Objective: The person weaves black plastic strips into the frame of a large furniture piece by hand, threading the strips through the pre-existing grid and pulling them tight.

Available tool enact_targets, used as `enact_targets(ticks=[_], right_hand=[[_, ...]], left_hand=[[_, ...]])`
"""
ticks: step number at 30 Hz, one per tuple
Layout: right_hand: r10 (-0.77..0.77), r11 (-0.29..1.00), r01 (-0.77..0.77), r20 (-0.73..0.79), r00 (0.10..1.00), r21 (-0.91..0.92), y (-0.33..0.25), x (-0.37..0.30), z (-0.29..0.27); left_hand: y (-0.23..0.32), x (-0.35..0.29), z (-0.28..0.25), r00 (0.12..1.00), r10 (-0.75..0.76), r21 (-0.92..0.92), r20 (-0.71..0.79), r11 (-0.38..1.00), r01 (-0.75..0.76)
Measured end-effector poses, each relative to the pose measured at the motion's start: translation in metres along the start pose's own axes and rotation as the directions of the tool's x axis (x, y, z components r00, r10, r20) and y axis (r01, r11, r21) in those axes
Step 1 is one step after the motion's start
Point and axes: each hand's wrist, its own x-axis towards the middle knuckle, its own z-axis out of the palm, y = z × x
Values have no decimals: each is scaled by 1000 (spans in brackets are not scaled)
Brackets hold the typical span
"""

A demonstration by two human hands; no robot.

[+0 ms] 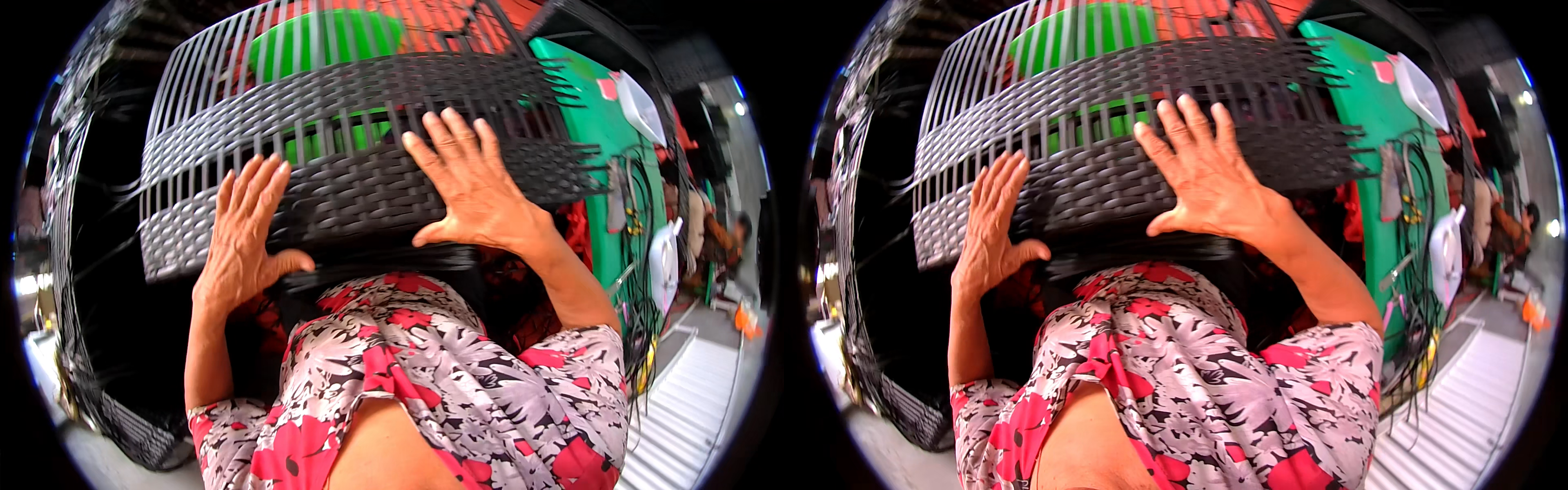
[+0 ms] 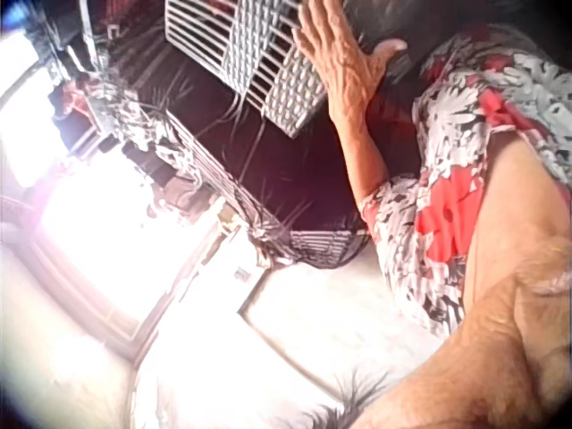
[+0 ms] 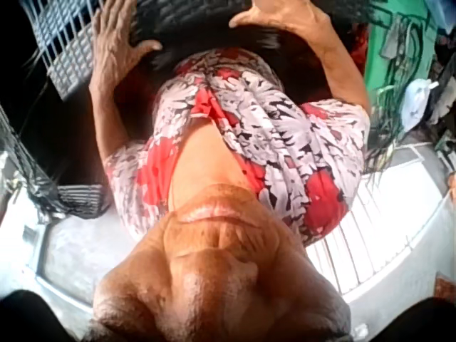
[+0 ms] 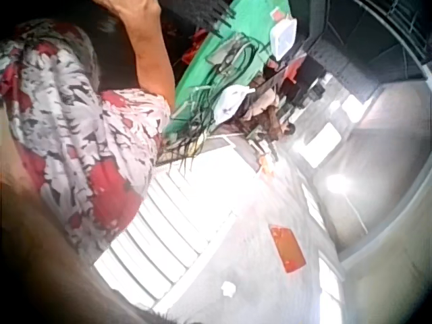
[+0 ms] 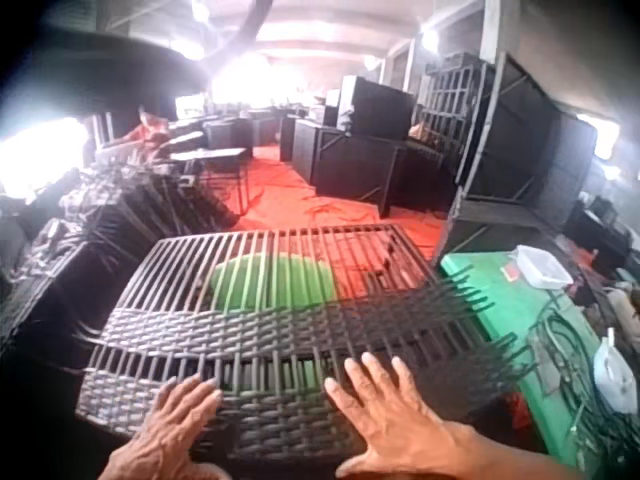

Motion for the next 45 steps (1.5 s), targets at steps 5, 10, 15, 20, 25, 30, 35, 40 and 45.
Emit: enact_targets(ticks=[5,10,15,20,25,30,35,40,45], right_hand=[[-8,997,19,-153,988,75,3,-11,24],[57,994,-50,-69,996,100,26,-29,11],[80,992,-71,-91,993,101,41,-47,12],[189,980,-168,-240,952,107,83,-43,4],[158,987,-163,-300,941,7,136,-24,28],[141,973,-195,-349,926,-126,60,-44,4],[111,991,-67,-444,889,115,-20,-89,35],[242,931,-47,-518,820,361,-41,-101,42],[245,965,-148,-556,794,215,16,-73,-6]], left_hand=[[11,4,17,995,-27,146,93,989,14],[12,1,12,993,-73,185,97,981,54],[7,-3,7,980,-82,232,181,972,38],[4,-3,6,988,-61,209,139,977,31],[-6,-3,15,996,15,199,88,980,-32],[-5,-10,19,998,6,228,59,973,-20],[4,-28,25,996,-82,229,-18,970,84],[10,-15,17,991,-96,1,-90,995,97],[24,73,5,985,133,-42,-110,989,-138]])
